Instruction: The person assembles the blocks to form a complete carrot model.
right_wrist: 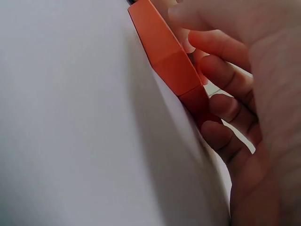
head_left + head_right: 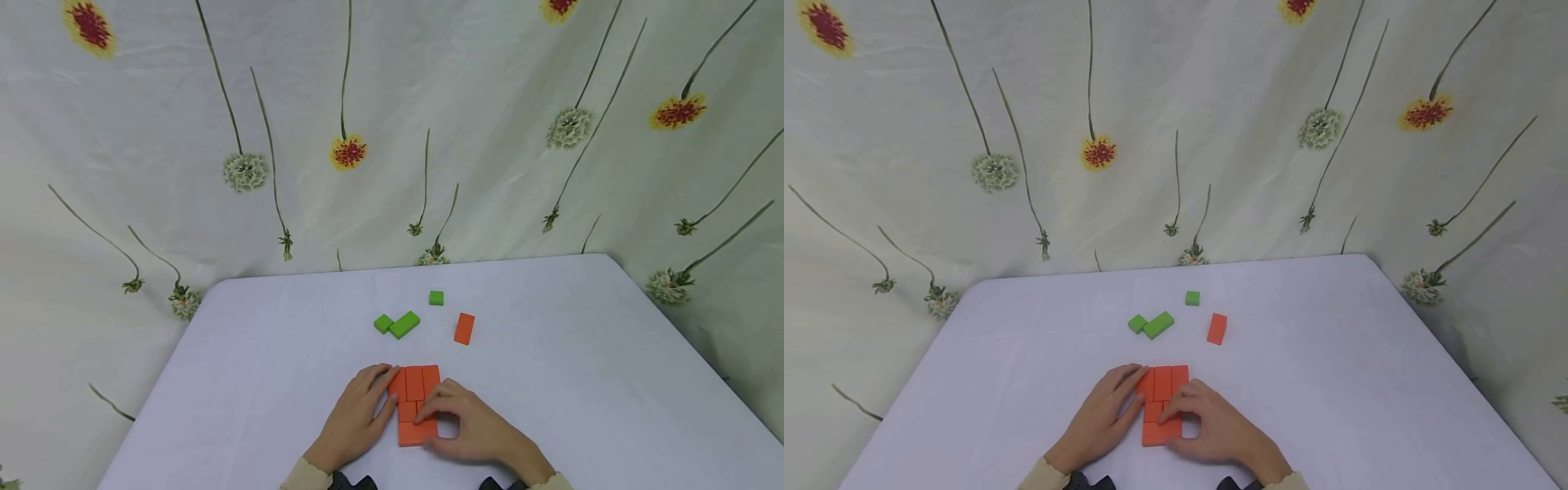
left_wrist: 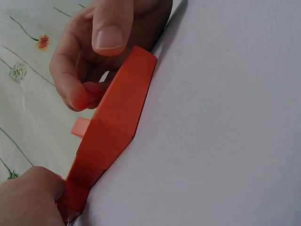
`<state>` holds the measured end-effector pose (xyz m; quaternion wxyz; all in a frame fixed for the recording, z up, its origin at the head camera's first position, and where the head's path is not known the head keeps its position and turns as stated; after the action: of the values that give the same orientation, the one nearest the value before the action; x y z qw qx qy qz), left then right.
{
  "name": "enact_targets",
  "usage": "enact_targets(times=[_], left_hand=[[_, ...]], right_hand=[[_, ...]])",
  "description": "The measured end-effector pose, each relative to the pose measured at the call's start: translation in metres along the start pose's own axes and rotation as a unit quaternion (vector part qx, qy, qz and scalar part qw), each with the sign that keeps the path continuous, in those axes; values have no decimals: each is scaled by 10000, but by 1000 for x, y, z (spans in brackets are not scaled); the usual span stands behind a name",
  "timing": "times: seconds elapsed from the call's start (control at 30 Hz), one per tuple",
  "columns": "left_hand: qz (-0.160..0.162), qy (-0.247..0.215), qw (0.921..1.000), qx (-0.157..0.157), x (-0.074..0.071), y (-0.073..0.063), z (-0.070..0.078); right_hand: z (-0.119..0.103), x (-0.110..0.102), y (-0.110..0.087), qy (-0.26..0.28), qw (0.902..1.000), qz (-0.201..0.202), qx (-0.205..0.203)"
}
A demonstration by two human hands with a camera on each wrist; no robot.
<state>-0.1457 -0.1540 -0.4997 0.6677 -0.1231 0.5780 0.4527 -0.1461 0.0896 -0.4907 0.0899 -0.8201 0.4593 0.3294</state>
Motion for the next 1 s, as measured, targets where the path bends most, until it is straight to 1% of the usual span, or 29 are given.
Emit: enact_targets(times=[0.1, 0.2, 0.43, 0.63, 0.87, 1.0], left_hand=[[24, 27, 10000, 11, 0, 0, 0], [54, 32, 10000, 25, -1, 0, 1], [58, 63, 10000, 2, 0, 0, 1], [-40, 72, 9999, -58, 0, -1, 1], [-15, 27, 10000, -33, -2, 0, 3], [-6, 20, 10000, -11, -3, -1, 3]], right_hand=[[1, -1, 1, 60, 9995, 284, -160], [4, -2, 2, 111, 9975, 671, -168], [16, -4, 7, 117, 9890, 1451, 269], [21, -10, 11, -192, 9742, 2191, 502], [27, -17, 15, -387, 9566, 2728, 947], [32, -21, 18, -642, 9446, 3056, 1012]])
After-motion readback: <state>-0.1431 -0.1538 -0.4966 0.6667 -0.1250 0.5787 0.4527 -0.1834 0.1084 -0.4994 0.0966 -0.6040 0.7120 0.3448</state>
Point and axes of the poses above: each hand's wrist, its own y-axis towards the middle knuckle, its own x-axis out of the palm, z = x × y, the point moved 1 cm from there along y, towards the middle knuckle, and after that the axes turned 14 degrees about x, right-handed, at the moved point
